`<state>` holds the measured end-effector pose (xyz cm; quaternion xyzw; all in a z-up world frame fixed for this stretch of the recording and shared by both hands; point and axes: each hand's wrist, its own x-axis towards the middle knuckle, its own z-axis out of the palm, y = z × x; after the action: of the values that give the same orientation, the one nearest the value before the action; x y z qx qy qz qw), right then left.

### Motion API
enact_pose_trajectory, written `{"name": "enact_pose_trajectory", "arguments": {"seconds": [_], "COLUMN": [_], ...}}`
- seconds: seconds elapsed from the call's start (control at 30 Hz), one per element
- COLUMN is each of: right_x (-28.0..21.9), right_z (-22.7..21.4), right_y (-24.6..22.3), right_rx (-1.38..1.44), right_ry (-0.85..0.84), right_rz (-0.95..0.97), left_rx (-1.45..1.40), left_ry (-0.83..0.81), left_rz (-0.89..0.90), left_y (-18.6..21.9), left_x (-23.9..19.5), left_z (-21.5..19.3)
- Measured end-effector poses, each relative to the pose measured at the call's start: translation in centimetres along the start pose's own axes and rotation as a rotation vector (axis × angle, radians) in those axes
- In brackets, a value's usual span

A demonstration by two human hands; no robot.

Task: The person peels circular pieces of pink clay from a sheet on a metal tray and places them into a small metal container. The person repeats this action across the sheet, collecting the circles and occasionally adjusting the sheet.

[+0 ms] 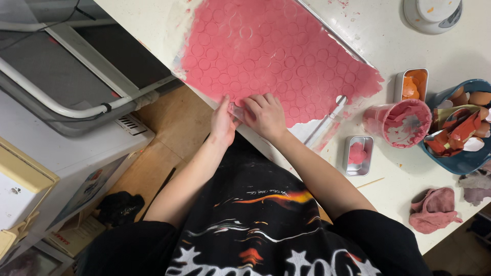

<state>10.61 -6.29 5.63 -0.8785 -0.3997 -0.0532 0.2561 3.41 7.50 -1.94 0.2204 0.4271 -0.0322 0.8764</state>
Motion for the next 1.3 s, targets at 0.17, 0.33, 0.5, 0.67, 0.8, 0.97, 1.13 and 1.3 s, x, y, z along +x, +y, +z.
{"name": "enact_pose_trajectory", "arguments": {"seconds": [0.17,0.33,0.5,0.67,0.8,0.97,1.13,1.3], "right_x": [0.7,1.6,2.3,1.8,-2.3,-12.9,-24.7,-28.3], "right_z": [0.5,0.9,0.8,0.7,-1.4,-9.2,-17.5,-18.6], "right_y": [0.1,0.4,0.8,1.1,1.5,5.4,8.3,10.0], "right_rx": [0.003,-0.063,-0.097,-0.051,0.240,0.558,0.358,0.343], "right_ry": [-0.011,-0.017,0.001,0.064,0.061,0.291,0.576,0.421], "right_rz": [0.030,-0.032,-0.154,-0.144,0.247,0.867,1.142,1.280], "left_rx": [0.006,-0.002,0.002,0.004,0.010,0.017,0.049,0.048], "left_ry": [0.003,-0.035,-0.088,-0.090,-0.074,-0.181,-0.112,-0.177], "left_rz": [-0.047,-0.060,-0.069,-0.080,-0.095,-0.092,0.010,0.110], "left_y": [0.5,1.1,1.6,1.6,1.0,0.8,2.3,4.0], "left_x": [-0.1,-0.5,-1.1,-0.9,0.6,2.2,2.3,2.6], "left_z": [0.3,0.7,1.0,0.8,-0.4,-2.5,-3.7,-3.8]}}
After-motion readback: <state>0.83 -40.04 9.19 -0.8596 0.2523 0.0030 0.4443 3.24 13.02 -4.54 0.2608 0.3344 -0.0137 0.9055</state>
